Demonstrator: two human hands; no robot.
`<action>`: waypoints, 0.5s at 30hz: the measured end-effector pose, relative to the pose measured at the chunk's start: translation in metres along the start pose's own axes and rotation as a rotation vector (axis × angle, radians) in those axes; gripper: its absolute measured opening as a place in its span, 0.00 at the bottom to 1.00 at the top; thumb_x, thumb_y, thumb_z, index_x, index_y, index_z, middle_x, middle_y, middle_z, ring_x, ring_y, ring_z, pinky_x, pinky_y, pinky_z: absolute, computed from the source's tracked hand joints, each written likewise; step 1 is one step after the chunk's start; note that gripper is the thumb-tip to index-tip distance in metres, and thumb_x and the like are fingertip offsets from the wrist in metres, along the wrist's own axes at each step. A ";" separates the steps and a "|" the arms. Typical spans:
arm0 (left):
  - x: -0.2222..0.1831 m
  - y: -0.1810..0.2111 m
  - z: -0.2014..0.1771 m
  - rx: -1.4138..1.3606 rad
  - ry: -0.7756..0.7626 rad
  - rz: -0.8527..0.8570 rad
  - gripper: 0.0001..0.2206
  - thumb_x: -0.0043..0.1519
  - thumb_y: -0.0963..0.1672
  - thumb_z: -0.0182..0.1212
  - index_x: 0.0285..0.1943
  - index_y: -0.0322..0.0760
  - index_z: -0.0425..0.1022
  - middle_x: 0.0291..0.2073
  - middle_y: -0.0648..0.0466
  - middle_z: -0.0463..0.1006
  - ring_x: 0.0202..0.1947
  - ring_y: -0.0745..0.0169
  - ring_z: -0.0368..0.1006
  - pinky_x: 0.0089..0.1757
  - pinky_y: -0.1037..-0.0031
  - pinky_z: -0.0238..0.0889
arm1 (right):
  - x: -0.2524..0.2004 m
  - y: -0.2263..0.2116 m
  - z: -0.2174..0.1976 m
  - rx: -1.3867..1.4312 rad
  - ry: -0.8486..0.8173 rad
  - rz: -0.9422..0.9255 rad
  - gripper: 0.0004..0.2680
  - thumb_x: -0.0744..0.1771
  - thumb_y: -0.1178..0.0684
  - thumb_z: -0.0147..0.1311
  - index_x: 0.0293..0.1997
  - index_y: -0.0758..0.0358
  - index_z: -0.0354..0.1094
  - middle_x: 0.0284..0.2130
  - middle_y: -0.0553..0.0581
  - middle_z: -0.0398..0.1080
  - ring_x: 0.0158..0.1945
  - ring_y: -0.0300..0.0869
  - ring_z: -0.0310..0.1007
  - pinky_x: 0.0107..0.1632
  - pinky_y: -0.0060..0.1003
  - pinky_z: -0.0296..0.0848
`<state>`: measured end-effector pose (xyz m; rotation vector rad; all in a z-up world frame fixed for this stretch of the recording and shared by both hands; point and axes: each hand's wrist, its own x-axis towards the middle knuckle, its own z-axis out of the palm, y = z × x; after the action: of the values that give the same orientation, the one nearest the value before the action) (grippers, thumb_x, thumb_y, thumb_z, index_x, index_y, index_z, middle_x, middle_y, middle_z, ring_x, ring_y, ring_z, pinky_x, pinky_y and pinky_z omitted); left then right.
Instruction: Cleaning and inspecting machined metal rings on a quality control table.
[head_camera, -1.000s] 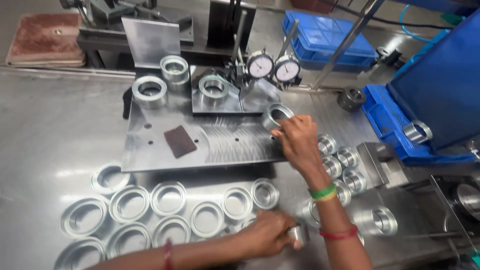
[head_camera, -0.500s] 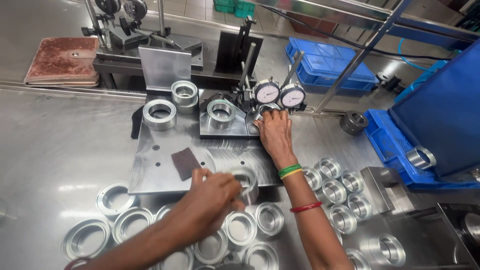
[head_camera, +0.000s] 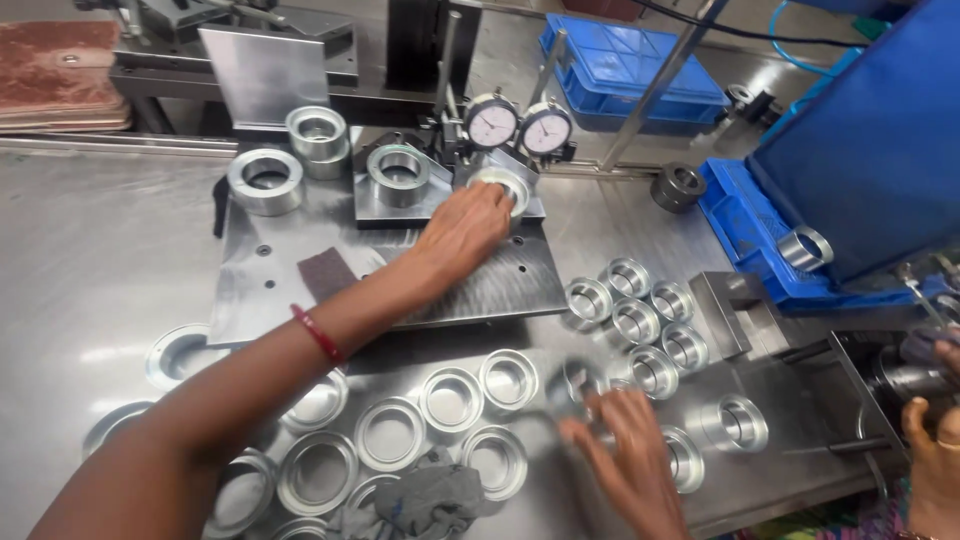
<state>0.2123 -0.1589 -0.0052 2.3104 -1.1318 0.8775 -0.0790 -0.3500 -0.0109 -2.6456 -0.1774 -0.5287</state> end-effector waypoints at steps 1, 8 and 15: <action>0.005 -0.003 0.005 -0.007 -0.002 0.009 0.06 0.59 0.39 0.58 0.43 0.31 0.76 0.39 0.42 0.76 0.44 0.44 0.73 0.44 0.57 0.67 | -0.027 0.030 0.012 -0.003 0.005 0.010 0.15 0.61 0.48 0.64 0.45 0.68 0.73 0.35 0.58 0.72 0.43 0.49 0.69 0.45 0.45 0.68; 0.022 -0.020 0.037 0.114 -0.080 -0.003 0.09 0.57 0.37 0.55 0.44 0.27 0.76 0.42 0.42 0.77 0.48 0.46 0.74 0.47 0.62 0.71 | -0.171 0.200 0.166 0.211 -0.146 -0.028 0.13 0.62 0.41 0.64 0.39 0.60 0.77 0.40 0.57 0.72 0.47 0.49 0.77 0.49 0.47 0.75; 0.034 -0.032 0.050 0.064 -0.085 -0.065 0.10 0.55 0.36 0.55 0.45 0.28 0.76 0.45 0.43 0.77 0.50 0.46 0.74 0.48 0.63 0.71 | -0.077 0.059 0.122 0.052 -0.089 -0.247 0.14 0.60 0.52 0.67 0.46 0.67 0.76 0.38 0.60 0.74 0.51 0.53 0.71 0.57 0.52 0.66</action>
<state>0.2720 -0.1891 -0.0207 2.4425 -1.0713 0.8101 -0.0966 -0.3527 -0.1661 -2.6131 -0.5432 -0.4767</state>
